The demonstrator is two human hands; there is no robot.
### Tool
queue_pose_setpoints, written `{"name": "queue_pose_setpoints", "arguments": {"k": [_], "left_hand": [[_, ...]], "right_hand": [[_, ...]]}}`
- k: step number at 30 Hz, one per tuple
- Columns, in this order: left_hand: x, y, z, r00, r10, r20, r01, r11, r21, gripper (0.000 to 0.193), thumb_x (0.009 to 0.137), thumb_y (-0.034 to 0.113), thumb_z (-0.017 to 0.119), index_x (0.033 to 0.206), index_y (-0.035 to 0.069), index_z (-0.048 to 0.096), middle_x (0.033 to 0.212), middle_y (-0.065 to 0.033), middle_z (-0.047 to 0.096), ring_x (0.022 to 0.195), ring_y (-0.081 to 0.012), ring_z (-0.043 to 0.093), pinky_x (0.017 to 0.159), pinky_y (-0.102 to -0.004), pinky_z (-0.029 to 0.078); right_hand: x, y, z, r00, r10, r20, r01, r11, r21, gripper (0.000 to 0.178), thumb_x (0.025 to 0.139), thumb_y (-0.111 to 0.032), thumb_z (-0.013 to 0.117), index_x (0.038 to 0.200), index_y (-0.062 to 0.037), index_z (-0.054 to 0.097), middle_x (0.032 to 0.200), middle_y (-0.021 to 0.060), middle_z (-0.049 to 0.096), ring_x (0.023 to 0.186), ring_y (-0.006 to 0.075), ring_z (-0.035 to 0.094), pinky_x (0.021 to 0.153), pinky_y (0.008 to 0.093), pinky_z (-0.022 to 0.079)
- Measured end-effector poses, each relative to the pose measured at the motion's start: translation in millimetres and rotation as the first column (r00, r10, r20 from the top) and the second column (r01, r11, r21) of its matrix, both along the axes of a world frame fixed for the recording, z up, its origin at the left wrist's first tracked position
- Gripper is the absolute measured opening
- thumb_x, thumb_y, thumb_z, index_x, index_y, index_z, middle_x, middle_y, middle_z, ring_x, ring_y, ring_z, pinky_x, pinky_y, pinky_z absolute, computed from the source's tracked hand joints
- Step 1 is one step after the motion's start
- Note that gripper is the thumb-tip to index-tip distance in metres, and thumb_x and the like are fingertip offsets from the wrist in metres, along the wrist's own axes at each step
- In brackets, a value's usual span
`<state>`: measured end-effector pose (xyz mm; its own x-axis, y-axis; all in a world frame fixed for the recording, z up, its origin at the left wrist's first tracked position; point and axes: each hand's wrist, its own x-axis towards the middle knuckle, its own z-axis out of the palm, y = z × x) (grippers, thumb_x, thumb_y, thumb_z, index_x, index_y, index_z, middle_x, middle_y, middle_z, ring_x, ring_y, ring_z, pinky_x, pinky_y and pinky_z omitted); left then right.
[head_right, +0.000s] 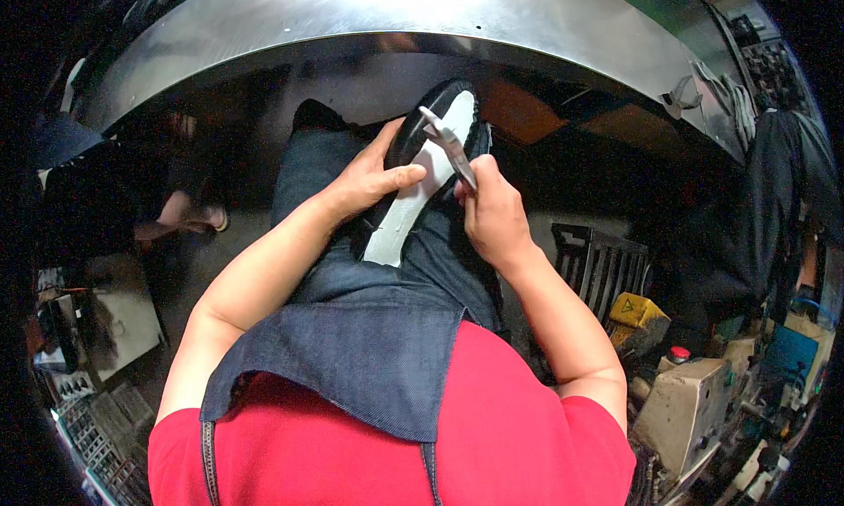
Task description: Using specialized pliers to stretch and pull shoe upper material over the last on a production line.
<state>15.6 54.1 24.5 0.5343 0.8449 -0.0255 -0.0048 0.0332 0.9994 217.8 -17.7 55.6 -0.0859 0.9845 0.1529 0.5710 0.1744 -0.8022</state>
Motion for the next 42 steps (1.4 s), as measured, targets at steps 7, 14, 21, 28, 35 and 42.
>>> {"name": "queue_pose_setpoints", "arguments": {"k": [7,14,21,28,35,42], "left_hand": [[-35.9,-20.6,-9.4,0.988,-0.144,-0.051,0.133,0.974,-0.181,0.103,0.082,0.034,0.073,0.153,0.001,0.007,0.153,-0.0202,0.026,0.141,-0.0268,0.026,0.115,-0.0346,0.019],[-27.1,-25.2,-12.1,0.992,-0.064,-0.107,0.043,0.982,-0.183,0.094,0.077,0.028,0.070,0.152,0.007,0.018,0.148,-0.0237,0.030,0.139,-0.0351,0.030,0.114,-0.0409,0.024],[-27.2,-24.4,-16.7,0.992,-0.072,-0.104,0.063,0.993,-0.095,0.089,0.081,0.019,0.069,0.152,0.006,0.017,0.134,-0.0128,0.046,0.119,-0.0199,0.046,0.101,-0.0315,0.038],[-28.2,-28.0,-18.7,0.979,-0.050,-0.196,0.026,0.992,-0.125,0.096,0.076,0.022,0.072,0.152,0.006,0.016,0.136,-0.0124,0.045,0.121,-0.0208,0.045,0.102,-0.0320,0.037],[-40.8,-38.9,1.8,0.925,-0.076,0.373,0.258,0.845,-0.468,0.101,0.072,0.020,0.068,0.155,0.007,0.011,0.156,-0.0113,0.026,0.142,-0.0221,0.025,0.117,-0.0345,0.017],[-44.8,-37.5,-1.9,0.962,-0.109,0.252,0.193,0.921,-0.338,0.099,0.073,0.018,0.068,0.154,0.007,0.012,0.155,-0.0133,0.026,0.143,-0.0249,0.024,0.116,-0.0341,0.017]], "right_hand": [[1.9,-10.6,24.7,0.999,0.031,0.013,-0.025,0.945,-0.327,0.012,0.084,0.007,0.043,0.091,-0.0025,0.044,0.074,0.0128,0.060,0.073,0.0276,0.066,0.066,0.0364,0.051],[-7.8,-5.5,5.0,0.911,0.139,0.389,-0.143,0.990,-0.020,0.011,0.084,-0.001,0.051,0.091,-0.0026,0.043,0.077,0.0194,0.058,0.076,0.0438,0.059,0.066,0.0489,0.047],[-14.1,-0.7,7.6,0.962,0.115,0.246,-0.125,0.992,0.025,0.011,0.085,-0.001,0.051,0.093,-0.0041,0.044,0.080,0.0202,0.058,0.079,0.0427,0.060,0.067,0.0483,0.047],[-13.4,-11.0,7.4,0.976,0.149,0.158,-0.142,0.988,-0.055,0.009,0.086,-0.003,0.050,0.093,-0.0046,0.044,0.081,0.0208,0.058,0.080,0.0430,0.060,0.068,0.0491,0.047],[-13.1,-30.1,15.0,0.983,0.153,0.106,-0.122,0.960,-0.251,0.009,0.085,0.000,0.047,0.093,-0.0033,0.045,0.082,0.0203,0.060,0.079,0.0410,0.061,0.068,0.0441,0.049],[0.4,-40.4,4.7,0.908,0.214,0.360,-0.156,0.970,-0.185,0.005,0.085,0.001,0.045,0.089,-0.0017,0.046,0.079,0.0192,0.059,0.076,0.0393,0.061,0.067,0.0429,0.050]]}}
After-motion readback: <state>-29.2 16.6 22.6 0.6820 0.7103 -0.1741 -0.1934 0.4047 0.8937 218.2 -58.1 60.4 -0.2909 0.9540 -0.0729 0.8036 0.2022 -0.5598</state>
